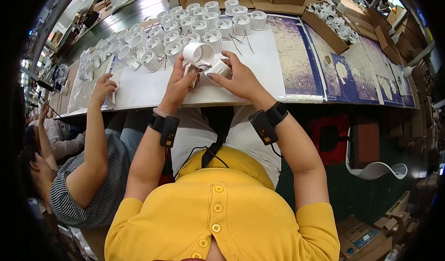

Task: Assembling small wires and components into white plastic circular housings at a factory workstation.

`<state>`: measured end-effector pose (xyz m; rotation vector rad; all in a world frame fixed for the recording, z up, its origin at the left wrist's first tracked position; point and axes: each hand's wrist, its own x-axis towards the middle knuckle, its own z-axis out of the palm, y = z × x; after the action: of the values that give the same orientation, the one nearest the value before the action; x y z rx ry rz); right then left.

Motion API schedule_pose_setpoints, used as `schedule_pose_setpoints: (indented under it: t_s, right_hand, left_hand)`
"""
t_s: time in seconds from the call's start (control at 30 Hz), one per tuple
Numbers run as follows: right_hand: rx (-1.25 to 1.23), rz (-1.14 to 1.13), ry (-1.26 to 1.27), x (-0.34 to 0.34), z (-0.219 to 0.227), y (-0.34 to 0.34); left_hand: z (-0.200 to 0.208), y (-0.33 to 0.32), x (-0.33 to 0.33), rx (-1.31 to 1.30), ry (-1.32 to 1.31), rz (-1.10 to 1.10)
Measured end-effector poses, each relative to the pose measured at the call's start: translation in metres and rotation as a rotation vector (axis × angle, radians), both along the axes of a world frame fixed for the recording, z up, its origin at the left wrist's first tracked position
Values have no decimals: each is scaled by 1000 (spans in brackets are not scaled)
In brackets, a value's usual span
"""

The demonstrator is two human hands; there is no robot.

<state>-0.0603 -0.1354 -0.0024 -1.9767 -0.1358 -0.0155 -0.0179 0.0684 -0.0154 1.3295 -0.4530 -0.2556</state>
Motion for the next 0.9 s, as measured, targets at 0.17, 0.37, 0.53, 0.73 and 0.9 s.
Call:
schedule_pose_setpoints:
  t_s: [0.17, 0.37, 0.53, 0.73, 0.9]
  right_hand:
    - [121, -31, 16, -2, -6, 1]
    - [373, -162, -305, -6, -5, 7]
    - [-66, -106, -308, -11, 15, -5]
    - [-371, -108, -659, 9, 15, -7]
    - [-265, -192, -722, 13, 26, -5]
  left_hand:
    - [1, -2, -7, -17, -12, 47]
    - [5, -8, -11, 17, -19, 72]
    - [7, -13, -15, 37, 4, 130]
    - [9, -23, -15, 76, 113, 127]
    - [15, -30, -15, 6, 237, 51]
